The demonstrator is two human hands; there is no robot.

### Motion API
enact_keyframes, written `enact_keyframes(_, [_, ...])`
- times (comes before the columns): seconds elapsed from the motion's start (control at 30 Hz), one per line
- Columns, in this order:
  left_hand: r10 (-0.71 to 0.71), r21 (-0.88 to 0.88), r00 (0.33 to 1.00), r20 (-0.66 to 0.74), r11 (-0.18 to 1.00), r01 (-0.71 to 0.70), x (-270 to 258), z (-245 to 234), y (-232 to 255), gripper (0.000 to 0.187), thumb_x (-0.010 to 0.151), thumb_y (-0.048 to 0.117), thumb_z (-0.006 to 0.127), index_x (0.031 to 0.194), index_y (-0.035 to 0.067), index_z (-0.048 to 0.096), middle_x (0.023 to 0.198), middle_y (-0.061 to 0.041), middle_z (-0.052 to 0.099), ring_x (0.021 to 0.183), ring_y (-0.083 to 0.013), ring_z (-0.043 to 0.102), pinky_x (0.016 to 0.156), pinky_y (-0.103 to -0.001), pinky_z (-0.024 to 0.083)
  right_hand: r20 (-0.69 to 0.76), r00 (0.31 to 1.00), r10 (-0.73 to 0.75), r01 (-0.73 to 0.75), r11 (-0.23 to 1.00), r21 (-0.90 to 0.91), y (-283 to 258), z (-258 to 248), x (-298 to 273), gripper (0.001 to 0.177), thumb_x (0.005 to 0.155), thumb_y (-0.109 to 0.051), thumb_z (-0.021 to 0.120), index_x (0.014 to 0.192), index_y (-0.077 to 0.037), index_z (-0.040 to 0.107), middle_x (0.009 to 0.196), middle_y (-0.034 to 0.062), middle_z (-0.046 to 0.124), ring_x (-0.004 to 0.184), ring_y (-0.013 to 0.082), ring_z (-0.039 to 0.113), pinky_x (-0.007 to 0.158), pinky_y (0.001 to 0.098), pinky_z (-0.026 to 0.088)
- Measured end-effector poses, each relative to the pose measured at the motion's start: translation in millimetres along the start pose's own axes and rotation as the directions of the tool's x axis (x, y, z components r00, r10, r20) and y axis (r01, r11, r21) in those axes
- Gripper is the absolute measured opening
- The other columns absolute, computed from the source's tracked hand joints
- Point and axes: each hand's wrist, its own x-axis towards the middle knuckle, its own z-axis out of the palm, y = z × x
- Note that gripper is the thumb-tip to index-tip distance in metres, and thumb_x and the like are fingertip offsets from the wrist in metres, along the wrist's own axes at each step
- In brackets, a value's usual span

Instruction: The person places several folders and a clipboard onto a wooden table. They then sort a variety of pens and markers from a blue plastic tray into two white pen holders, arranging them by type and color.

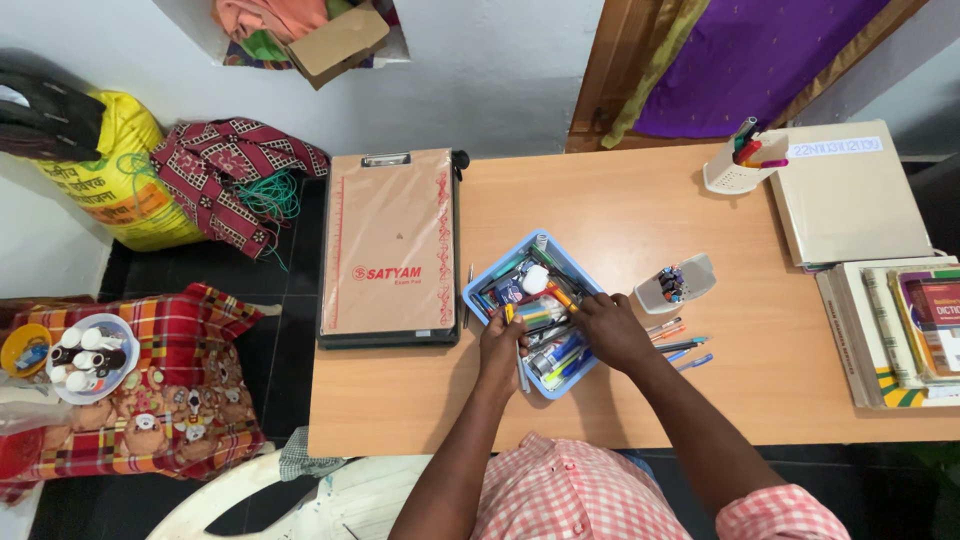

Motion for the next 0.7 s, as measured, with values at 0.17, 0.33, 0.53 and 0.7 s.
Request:
enact_keyframes(0.17, [-0.013,0.027,1.0,-0.019,1.0,0.013,4.5,2.1,3.7,0.031,0.1,0.016,0.06,0.13,0.01,0.06,0.082,-0.001,0.06,0.065,-0.0092,0.058,0.055,-0.024,0.049,0.031,0.996,0.088,-0.093,0.967,0.236,8.8,-18.9,-0.1,0.024,0.082,-0.008,0.068,0.104,-0.013,0.078,0.096,0.0072,0.068,0.095,0.0281,0.065,0.081,0.0416,0.055])
enact_keyframes(0.33, [0.081,0.01,0.996,-0.037,0.997,-0.08,18.7,-3.8,2.9,0.04,0.104,0.011,0.06,0.141,0.0,0.051,0.091,-0.008,0.063,0.072,-0.013,0.063,0.062,-0.028,0.056,0.071,0.963,0.26,-0.251,0.765,0.594,21.1,-41.2,-0.6,0.017,0.086,-0.008,0.075,0.102,-0.008,0.078,0.092,0.0081,0.074,0.082,0.0205,0.072,0.073,0.0346,0.058])
enact_keyframes(0.53, [0.103,-0.004,0.994,-0.032,0.995,-0.103,8.7,2.7,18.7,0.054,0.102,0.009,0.051,0.154,0.01,0.038,0.103,-0.011,0.066,0.077,-0.0142,0.064,0.067,-0.029,0.059,0.247,0.847,0.471,-0.434,0.343,0.833,31.8,-37.6,-5.9,0.02,0.09,-0.011,0.075,0.108,-0.001,0.077,0.09,0.0064,0.077,0.083,0.0139,0.072,0.076,0.0289,0.059])
enact_keyframes(0.7, [0.069,-0.031,0.998,0.01,0.997,-0.069,1.4,4.0,21.2,0.048,0.104,0.011,0.049,0.151,0.01,0.043,0.105,-0.01,0.066,0.083,-0.0156,0.068,0.071,-0.029,0.06,0.2,0.881,0.428,-0.312,0.209,0.927,37.8,-27.3,-9.7,0.024,0.093,-0.012,0.069,0.113,-0.001,0.075,0.096,0.0021,0.076,0.089,0.0107,0.074,0.082,0.0267,0.063])
